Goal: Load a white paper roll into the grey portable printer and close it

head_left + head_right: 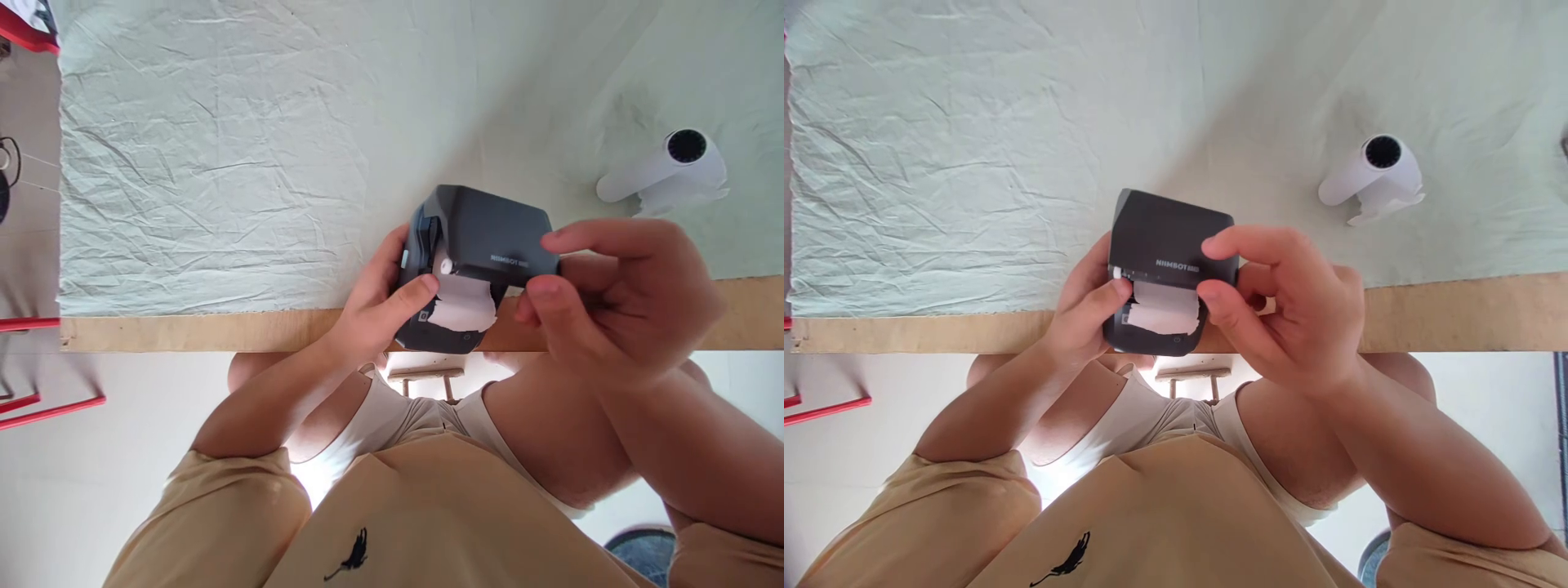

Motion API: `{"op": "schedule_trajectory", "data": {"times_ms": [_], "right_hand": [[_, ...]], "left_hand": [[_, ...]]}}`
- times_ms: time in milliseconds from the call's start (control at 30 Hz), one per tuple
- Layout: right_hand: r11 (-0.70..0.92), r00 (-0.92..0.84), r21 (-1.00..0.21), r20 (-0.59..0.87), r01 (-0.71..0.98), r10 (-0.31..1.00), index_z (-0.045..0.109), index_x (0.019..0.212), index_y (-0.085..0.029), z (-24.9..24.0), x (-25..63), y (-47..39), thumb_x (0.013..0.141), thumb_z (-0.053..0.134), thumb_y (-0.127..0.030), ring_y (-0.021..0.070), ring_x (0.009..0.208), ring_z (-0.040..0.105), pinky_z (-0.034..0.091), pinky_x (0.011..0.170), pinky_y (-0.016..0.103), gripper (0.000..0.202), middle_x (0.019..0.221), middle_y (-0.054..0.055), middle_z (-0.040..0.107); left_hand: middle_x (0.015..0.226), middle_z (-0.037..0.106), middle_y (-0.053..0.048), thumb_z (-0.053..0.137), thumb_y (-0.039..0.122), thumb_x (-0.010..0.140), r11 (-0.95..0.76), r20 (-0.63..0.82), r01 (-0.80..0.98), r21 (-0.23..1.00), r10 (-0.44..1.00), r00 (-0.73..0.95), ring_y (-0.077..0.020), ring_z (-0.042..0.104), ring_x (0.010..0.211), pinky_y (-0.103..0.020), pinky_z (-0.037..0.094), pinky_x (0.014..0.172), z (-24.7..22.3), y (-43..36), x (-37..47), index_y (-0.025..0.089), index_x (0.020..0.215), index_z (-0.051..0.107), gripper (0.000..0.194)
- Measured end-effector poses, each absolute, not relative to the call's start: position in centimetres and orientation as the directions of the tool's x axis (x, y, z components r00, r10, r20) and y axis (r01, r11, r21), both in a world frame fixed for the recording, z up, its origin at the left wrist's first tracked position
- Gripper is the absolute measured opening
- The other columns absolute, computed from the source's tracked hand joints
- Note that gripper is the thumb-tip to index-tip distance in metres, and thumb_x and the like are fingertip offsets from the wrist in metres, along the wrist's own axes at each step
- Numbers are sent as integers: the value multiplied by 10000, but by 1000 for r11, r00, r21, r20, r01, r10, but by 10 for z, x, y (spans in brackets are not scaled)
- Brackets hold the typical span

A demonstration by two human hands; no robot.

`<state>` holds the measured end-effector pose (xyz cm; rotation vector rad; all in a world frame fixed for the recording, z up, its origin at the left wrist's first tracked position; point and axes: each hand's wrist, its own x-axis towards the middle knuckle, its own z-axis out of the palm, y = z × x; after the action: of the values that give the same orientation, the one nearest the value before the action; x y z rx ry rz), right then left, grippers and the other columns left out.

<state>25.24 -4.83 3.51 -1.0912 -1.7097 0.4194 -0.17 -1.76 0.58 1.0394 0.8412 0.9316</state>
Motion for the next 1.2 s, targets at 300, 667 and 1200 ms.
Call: {"op": "schedule_trajectory", "data": {"times_ms": [300, 667, 1200], "right_hand": [[495, 76, -716, 602, 492, 795, 839, 1135, -350, 40, 249, -39, 1167, 864, -293, 202, 703, 816, 553, 484, 359, 70, 975, -10, 872], [471, -334, -250, 440, 846, 833, 830, 1050, -296, 59, 252, -49, 1143, 790, -165, 120, 591, 610, 337, 527, 337, 165, 791, -47, 823], [196, 6, -931, 208, 308, 978, 915, 1387, -410, 55, 282, -37, 1163, 807, -387, 266, 931, 882, 599, 602, 392, 250, 1181, 50, 914]], "left_hand": [[1629, 912, -106, 866, 800, 1102, 150, -41, -217, 965, 898, 438, -405, 862, 1568, -539, 742, 1317, -2, -18, -6, 301, 1649, 771, 746], [1703, 855, -136, 875, 870, 1097, 123, -14, -171, 978, 846, 533, -454, 807, 1610, -583, 715, 1326, -4, -20, -12, 312, 1764, 739, 880], [1683, 865, -60, 895, 765, 1109, 173, -85, -219, 960, 929, 360, -393, 896, 1480, -586, 807, 1192, -6, -21, -7, 423, 1739, 652, 757]]}}
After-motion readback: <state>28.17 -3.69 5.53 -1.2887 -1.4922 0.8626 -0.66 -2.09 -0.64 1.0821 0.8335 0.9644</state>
